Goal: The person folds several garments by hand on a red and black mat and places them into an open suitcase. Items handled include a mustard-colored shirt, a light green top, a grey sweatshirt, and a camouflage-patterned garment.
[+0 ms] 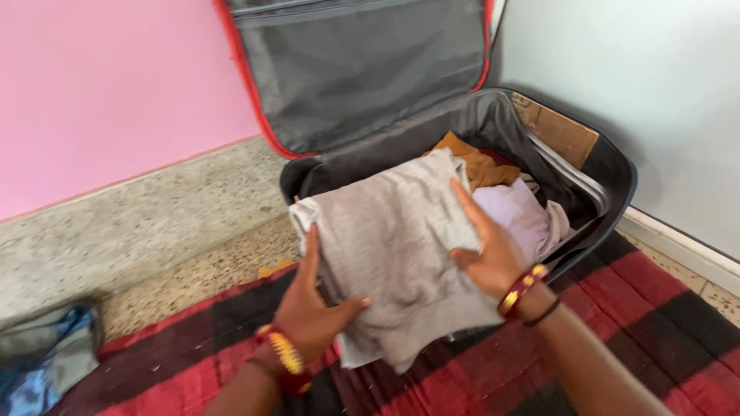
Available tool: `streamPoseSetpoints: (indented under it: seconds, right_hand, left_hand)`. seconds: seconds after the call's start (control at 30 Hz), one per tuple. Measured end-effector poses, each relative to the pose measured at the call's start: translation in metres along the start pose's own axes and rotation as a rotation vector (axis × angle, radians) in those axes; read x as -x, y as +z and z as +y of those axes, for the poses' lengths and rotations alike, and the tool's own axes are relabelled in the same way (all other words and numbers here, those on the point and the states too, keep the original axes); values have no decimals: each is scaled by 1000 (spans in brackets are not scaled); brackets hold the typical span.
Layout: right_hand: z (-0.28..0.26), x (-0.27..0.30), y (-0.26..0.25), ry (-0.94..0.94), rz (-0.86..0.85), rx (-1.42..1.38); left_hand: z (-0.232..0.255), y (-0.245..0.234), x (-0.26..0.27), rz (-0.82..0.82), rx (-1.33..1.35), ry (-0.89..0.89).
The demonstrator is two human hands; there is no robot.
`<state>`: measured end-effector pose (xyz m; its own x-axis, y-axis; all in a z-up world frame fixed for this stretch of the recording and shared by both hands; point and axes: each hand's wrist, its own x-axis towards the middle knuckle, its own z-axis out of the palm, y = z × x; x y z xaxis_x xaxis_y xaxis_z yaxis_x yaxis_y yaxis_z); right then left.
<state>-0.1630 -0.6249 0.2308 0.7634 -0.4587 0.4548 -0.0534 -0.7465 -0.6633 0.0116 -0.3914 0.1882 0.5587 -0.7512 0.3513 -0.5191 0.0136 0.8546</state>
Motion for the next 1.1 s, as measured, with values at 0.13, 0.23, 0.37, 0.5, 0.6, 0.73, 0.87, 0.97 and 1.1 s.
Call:
streamPoseSetpoints:
  seconds: [0.13, 0.23, 0.37, 0.5, 0.6, 0.73, 0.87, 0.97, 1.1]
  right_hand:
    - [46, -27, -36, 98, 41, 346]
    - [77, -34, -47, 226, 37, 580]
    - [123, -40, -53, 233, 49, 547]
    - [170, -47, -36, 406, -124, 865]
    - [202, -35, 6, 659, -483, 980]
    - [232, -20, 33, 637, -722, 799]
    - [236, -19, 34, 727, -748, 815]
    - [215, -24, 32, 602, -641, 797]
    - [165, -34, 39, 676, -536, 805]
  left_hand:
    - [1, 74, -42, 20, 73, -93]
    - [1, 121, -62, 3, 99, -304]
    - [-7, 163, -83, 11, 83, -381]
    - [-12, 184, -94, -87, -129, -477]
    - [-12, 192, -88, -372, -437, -530]
    - [-16, 196, -86, -831, -714, -621]
    - [-32, 193, -77, -750, -600, -541]
    - [-35, 184, -72, -622, -541, -415]
    - [-17, 150, -70, -573, -553, -504]
